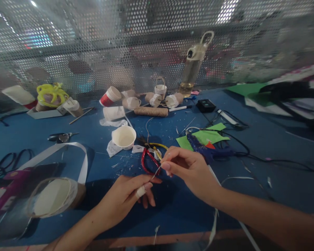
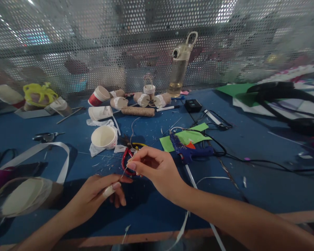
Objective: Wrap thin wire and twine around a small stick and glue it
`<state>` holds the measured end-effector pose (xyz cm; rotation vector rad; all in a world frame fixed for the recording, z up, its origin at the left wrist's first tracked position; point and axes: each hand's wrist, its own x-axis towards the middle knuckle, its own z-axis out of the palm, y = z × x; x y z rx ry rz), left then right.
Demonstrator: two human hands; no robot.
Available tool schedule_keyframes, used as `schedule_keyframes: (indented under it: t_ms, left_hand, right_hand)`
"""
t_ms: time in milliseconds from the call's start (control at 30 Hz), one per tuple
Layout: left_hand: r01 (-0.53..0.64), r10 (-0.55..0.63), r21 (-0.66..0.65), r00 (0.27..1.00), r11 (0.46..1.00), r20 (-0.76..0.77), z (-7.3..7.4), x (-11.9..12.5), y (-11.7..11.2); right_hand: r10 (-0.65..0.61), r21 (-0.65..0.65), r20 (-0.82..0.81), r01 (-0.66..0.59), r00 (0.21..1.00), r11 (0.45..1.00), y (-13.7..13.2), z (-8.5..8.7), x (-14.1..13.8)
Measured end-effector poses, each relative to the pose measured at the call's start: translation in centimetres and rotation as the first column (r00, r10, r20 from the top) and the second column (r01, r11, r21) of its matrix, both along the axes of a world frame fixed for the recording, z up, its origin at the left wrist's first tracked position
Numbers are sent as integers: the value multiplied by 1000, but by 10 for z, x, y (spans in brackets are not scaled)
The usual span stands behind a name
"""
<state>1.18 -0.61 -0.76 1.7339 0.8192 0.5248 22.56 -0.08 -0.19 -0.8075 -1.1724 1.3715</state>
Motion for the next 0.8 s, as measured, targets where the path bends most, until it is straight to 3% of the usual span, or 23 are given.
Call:
schedule_keyframes:
  t_ms: [100, 233, 300, 367, 467, 567, 700, 800]
  left_hand:
    - [11, 1, -154, 997, 988, 74, -1, -2, 0]
    - [125, -20, -438, 972, 890, 236, 0, -6, -1]
    - [178, -40, -498, 960, 848, 275, 0, -6, 0]
    - [176, -44, -495, 962, 851, 268, 0, -6, 0]
    - [77, -10, -382, 985, 921, 175, 0, -3, 0]
    - [-27, 38, -156, 997, 987, 64, -1, -1, 0]
    - [-65, 71, 174, 997, 983, -28, -4, -2, 0]
    - [-57, 65, 207, 997, 977, -33, -5, -3, 0]
  right_hand:
    - [21, 21, 1, -21, 1000, 1000, -1, 1, 0]
    - [93, 54, -8, -93, 996, 994, -2, 3, 0]
    - [115, 72, -19, -114, 993, 991, -2, 2, 0]
    - [115, 77, -26, -113, 993, 991, -2, 0, 0]
    - [77, 80, -12, -76, 997, 994, -2, -2, 0]
    - [17, 80, 36, -20, 999, 997, -2, -2, 0]
    - [-18, 103, 74, 10, 997, 995, -3, -1, 0]
    - [-26, 114, 94, 15, 995, 993, -3, -2, 0]
